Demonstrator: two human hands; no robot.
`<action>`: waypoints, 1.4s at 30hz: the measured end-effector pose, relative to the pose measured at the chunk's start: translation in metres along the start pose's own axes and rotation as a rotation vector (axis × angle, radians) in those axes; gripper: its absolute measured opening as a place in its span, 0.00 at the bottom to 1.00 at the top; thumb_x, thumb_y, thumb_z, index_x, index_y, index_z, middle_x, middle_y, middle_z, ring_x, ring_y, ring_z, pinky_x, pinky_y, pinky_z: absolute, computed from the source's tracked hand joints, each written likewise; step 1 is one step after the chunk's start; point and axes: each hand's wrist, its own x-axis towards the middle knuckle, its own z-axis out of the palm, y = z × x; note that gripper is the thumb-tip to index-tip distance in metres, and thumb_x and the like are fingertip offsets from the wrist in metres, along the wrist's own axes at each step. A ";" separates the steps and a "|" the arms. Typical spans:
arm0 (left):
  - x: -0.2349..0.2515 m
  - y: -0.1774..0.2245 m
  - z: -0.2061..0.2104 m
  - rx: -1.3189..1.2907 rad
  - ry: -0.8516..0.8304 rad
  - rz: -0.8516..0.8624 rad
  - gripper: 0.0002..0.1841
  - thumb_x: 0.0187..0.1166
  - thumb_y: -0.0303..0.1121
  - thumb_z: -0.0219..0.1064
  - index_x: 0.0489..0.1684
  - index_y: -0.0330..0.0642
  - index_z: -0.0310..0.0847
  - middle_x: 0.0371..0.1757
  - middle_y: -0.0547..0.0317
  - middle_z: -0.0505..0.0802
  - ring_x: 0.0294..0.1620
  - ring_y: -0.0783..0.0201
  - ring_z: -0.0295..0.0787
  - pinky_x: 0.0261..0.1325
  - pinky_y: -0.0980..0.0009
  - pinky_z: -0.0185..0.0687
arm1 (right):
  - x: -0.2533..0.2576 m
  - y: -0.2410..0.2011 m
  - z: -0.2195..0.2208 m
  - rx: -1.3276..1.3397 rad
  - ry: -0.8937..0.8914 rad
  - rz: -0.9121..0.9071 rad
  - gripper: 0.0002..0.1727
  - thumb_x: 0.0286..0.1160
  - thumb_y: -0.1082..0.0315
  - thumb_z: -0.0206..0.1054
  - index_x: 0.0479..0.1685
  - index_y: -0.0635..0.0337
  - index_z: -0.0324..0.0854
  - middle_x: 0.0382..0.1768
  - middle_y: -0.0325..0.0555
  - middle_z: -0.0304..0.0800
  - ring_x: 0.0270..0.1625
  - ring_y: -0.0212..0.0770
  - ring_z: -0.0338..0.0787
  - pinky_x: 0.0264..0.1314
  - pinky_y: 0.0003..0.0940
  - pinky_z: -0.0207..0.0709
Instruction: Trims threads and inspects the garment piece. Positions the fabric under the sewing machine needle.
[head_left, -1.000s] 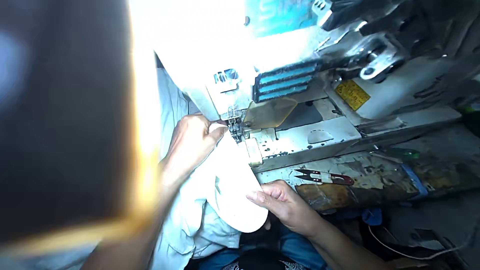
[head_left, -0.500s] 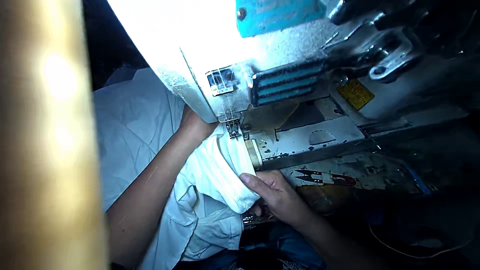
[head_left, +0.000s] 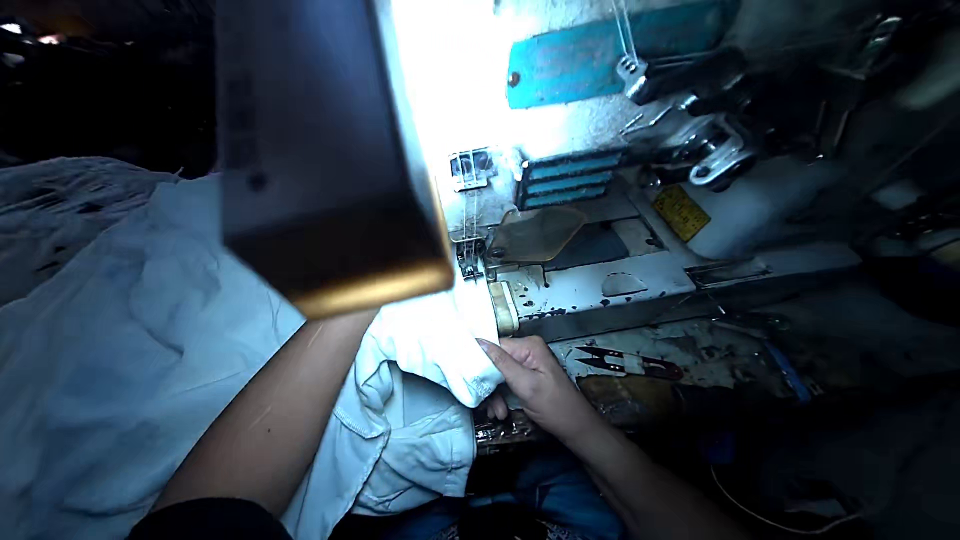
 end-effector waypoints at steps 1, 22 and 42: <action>0.017 0.045 -0.015 0.079 -0.113 -0.216 0.09 0.73 0.27 0.70 0.44 0.28 0.87 0.44 0.45 0.92 0.51 0.63 0.88 0.61 0.70 0.76 | 0.001 0.000 0.000 -0.004 -0.001 0.004 0.22 0.91 0.67 0.52 0.23 0.58 0.81 0.16 0.28 0.85 0.15 0.20 0.81 0.21 0.16 0.78; -0.039 0.111 -0.032 0.221 -0.013 -0.420 0.08 0.73 0.29 0.69 0.39 0.32 0.89 0.40 0.43 0.91 0.45 0.43 0.90 0.47 0.48 0.83 | -0.016 0.016 0.005 -0.140 0.021 -0.140 0.20 0.86 0.67 0.51 0.27 0.54 0.86 0.20 0.28 0.87 0.18 0.20 0.82 0.22 0.17 0.80; -0.037 0.100 -0.026 0.182 -0.077 -0.381 0.11 0.77 0.34 0.66 0.40 0.34 0.89 0.39 0.47 0.90 0.44 0.48 0.88 0.48 0.51 0.82 | -0.025 0.010 0.001 -0.101 0.097 -0.121 0.21 0.87 0.69 0.50 0.23 0.54 0.82 0.17 0.26 0.87 0.16 0.18 0.82 0.19 0.15 0.78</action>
